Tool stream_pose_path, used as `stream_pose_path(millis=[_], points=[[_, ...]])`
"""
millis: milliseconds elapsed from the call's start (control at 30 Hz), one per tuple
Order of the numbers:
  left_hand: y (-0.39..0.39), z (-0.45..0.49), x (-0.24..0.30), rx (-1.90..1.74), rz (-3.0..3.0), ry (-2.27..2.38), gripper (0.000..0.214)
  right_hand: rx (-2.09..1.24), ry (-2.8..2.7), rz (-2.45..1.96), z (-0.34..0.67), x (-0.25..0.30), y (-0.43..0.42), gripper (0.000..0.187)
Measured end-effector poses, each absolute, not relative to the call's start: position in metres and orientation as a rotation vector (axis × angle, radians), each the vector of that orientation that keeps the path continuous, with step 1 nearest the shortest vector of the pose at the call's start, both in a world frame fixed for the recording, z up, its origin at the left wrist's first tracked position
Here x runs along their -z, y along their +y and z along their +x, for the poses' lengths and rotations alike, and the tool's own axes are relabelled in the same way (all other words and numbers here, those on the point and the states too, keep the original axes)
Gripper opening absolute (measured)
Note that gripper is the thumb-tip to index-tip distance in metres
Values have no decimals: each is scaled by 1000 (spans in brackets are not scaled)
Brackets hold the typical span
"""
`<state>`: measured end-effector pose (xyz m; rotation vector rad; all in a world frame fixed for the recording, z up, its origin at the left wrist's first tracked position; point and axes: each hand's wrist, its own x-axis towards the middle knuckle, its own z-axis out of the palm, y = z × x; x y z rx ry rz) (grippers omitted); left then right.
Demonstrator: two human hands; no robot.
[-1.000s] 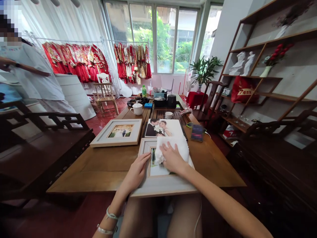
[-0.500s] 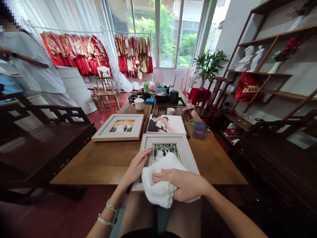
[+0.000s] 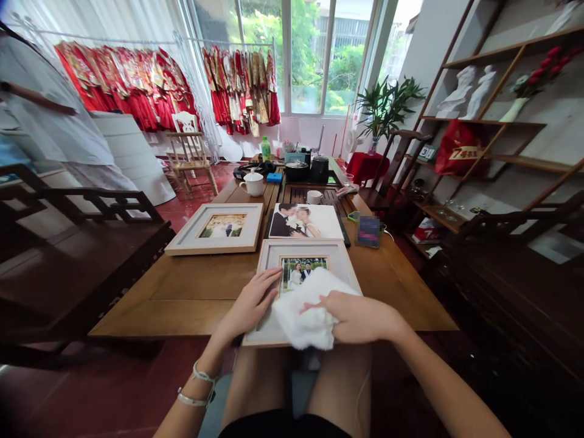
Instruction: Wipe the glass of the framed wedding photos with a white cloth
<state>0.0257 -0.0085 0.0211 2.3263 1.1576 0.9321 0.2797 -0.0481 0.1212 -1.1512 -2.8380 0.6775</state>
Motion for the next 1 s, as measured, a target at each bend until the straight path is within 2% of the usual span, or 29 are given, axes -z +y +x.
stream_pose_path(millis=[100,200,433,533,700,1000], points=[[-9,25,-22,-911,2357,1158,41,-404,-2701,-1557,290,-115,-21,56],[-8,25,-22,-892,2370,1165,42,-224,-2515,-1650,279,-103,12,60],[-10,25,-22,-883,2397,1173,36,-379,-2655,-1177,209,-93,51,62],[-10,26,-23,-890,2383,1184,33,-447,-2704,-1107,202,-96,53,59],[-10,26,-23,-885,2374,1173,38,-424,-2708,-1294,241,-97,48,64],[-10,26,-21,-869,2358,1202,41,-128,-2526,-1725,315,-92,13,67]])
